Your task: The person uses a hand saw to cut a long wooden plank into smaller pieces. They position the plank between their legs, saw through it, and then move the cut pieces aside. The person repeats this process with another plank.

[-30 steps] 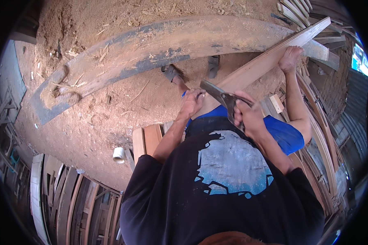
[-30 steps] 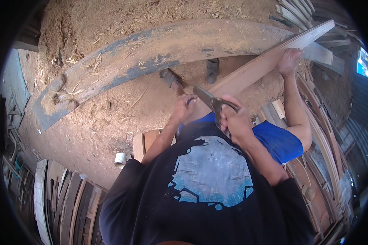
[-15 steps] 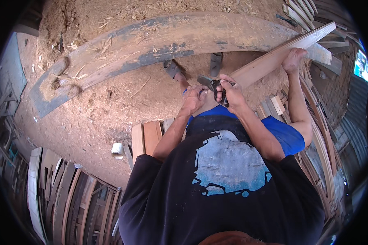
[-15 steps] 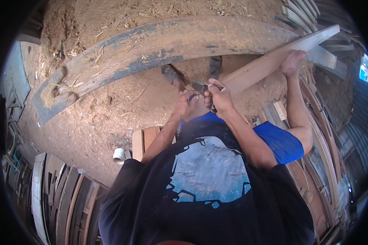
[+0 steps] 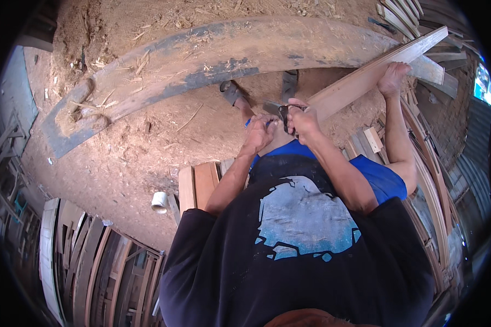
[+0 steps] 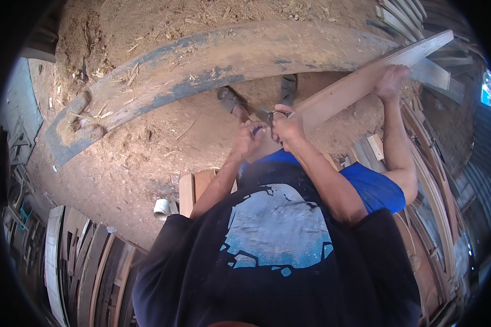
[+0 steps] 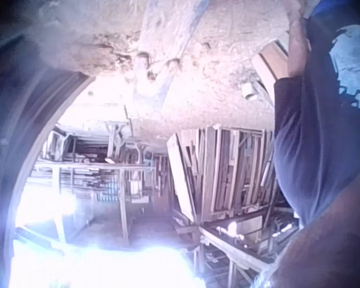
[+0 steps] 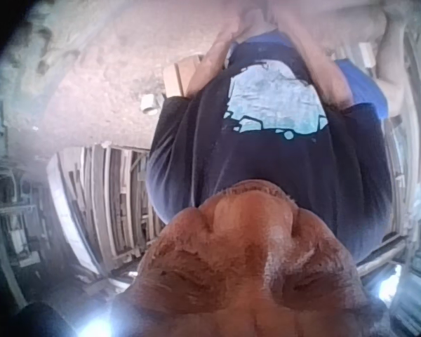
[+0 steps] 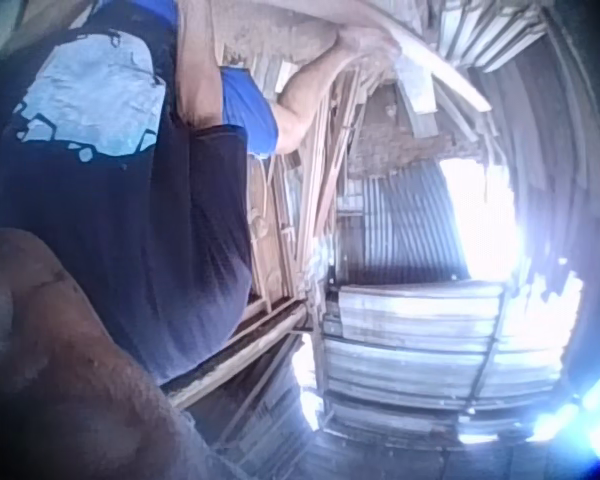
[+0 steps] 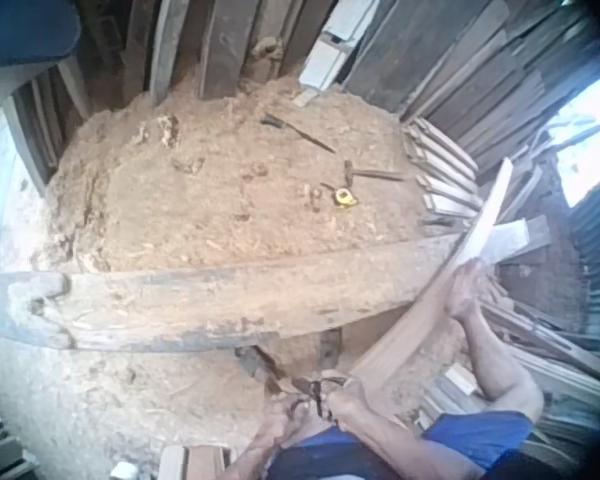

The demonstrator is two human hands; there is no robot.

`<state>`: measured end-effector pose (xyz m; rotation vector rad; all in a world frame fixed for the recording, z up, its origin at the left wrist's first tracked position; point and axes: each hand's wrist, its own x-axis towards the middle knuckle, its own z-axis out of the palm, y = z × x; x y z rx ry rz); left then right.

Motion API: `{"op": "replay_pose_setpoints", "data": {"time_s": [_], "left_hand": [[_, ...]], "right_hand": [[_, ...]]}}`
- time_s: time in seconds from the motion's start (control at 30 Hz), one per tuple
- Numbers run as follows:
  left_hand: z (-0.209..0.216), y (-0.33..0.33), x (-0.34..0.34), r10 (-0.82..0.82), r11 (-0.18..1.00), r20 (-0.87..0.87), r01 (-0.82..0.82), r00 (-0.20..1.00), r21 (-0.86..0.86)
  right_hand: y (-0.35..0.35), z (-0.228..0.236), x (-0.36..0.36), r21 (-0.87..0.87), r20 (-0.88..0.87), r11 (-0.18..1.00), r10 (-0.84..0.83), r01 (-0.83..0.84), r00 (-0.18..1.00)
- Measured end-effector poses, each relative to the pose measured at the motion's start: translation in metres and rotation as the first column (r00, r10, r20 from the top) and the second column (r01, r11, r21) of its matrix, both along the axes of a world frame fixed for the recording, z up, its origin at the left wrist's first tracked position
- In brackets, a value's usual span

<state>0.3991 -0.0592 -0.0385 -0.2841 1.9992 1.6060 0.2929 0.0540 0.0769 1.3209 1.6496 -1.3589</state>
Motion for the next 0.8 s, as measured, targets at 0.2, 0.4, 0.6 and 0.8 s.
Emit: {"op": "replay_pose_setpoints", "data": {"time_s": [0.2,0.4,0.6,0.8], "left_hand": [[0.006,0.001,0.000,0.022,1.000,-0.020,-0.022,1.000,-0.003],[0.002,0.002,0.004,0.028,0.999,-0.026,-0.027,0.999,0.034],[0.004,0.001,-0.001,0.062,0.998,0.035,-0.062,0.997,0.019],[0.006,-0.003,-0.006,-0.012,1.000,-0.003,0.012,1.000,-0.010]], "right_hand": [[0.019,0.124,-0.004,-0.094,-0.028,0.994,-0.058,0.055,0.998],[0.021,0.065,0.003,-0.101,-0.040,0.995,0.021,-0.025,0.999],[0.014,-0.008,-0.015,-0.100,0.102,0.994,-0.037,0.048,0.994],[0.013,0.016,-0.002,-0.095,0.004,0.995,0.019,-0.018,1.000]]}}
